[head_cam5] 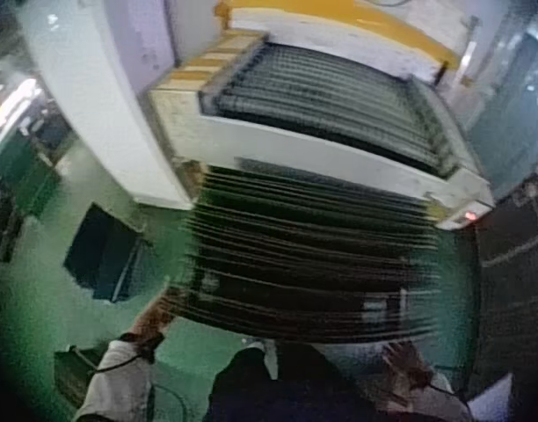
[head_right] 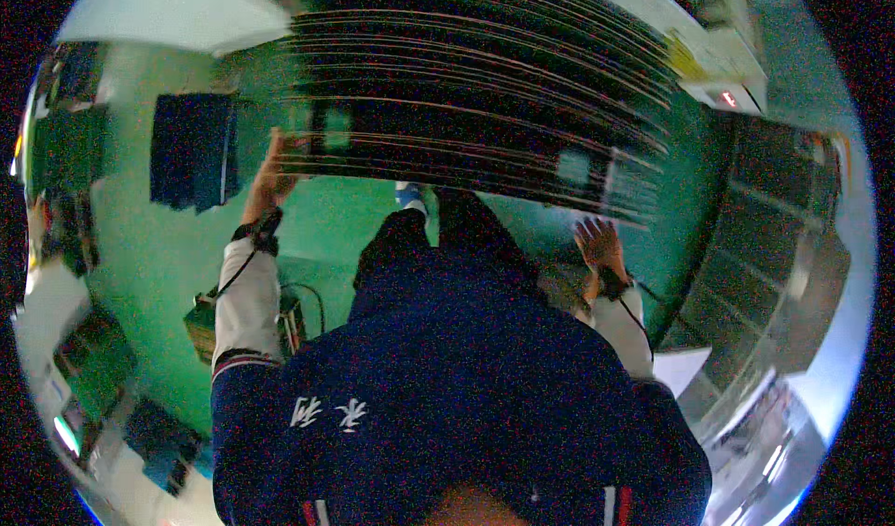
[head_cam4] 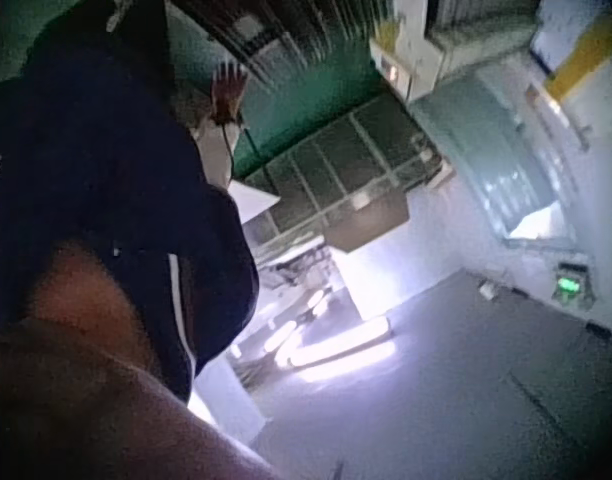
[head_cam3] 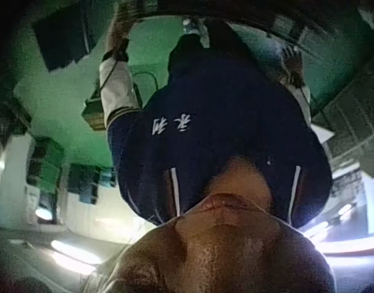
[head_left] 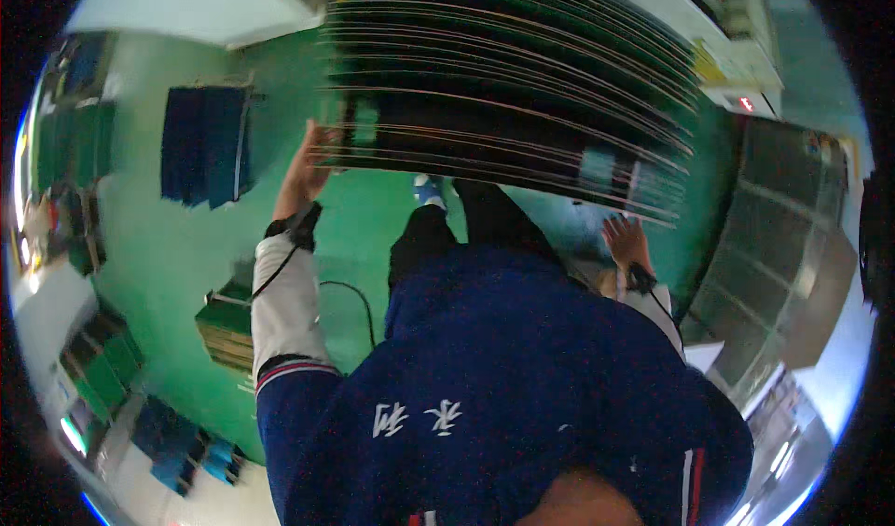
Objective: Feeding blue and green plates into a processing machine and organizing metal storage racks.
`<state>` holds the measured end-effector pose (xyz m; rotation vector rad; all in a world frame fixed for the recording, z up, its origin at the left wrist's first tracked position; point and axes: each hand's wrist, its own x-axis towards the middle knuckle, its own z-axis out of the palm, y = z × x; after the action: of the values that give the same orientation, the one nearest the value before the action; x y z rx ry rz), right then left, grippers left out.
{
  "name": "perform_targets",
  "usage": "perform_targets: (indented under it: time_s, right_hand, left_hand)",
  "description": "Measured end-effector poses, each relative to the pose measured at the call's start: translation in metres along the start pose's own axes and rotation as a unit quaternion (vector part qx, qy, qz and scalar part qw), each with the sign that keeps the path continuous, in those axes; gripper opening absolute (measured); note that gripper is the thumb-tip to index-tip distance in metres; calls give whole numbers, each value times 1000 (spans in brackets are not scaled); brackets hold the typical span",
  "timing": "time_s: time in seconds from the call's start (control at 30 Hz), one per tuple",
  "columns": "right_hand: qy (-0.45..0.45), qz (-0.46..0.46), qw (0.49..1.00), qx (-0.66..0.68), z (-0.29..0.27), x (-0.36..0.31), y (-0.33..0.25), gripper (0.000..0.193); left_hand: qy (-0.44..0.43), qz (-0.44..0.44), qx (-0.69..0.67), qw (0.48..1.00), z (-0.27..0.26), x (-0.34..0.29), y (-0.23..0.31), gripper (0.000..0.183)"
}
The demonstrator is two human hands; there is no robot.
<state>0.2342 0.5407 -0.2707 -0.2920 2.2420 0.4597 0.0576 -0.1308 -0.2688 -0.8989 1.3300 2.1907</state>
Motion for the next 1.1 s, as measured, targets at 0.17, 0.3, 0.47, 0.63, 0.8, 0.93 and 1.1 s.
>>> perform_targets:
  time_s: [0.17,0.3,0.47,0.63,0.8,0.93,1.1]
  right_hand:
    - [234,-13,972,4,42,25,14,36]
    - [236,-51,964,109,51,29,23,36]
    - [160,-40,526,834,98,50,23,35]
    - [237,-120,648,714,100,45,25,36]
    - [75,36,194,978,79,34,29,35]
    - [75,84,242,964,53,24,23,39]
    - [80,110,216,967,49,10,32,45]
  left_hand:
    - [-91,7,1,996,28,-21,10,56]
    - [-80,6,-2,997,10,-10,-2,58]
    - [1,59,69,996,52,-31,0,60]
    - [5,21,21,1000,31,-15,-17,58]
    - [-7,17,10,1000,37,-17,-21,56]
    - [-30,41,73,996,12,-5,-28,57]
    - [38,34,62,997,30,-18,-14,58]
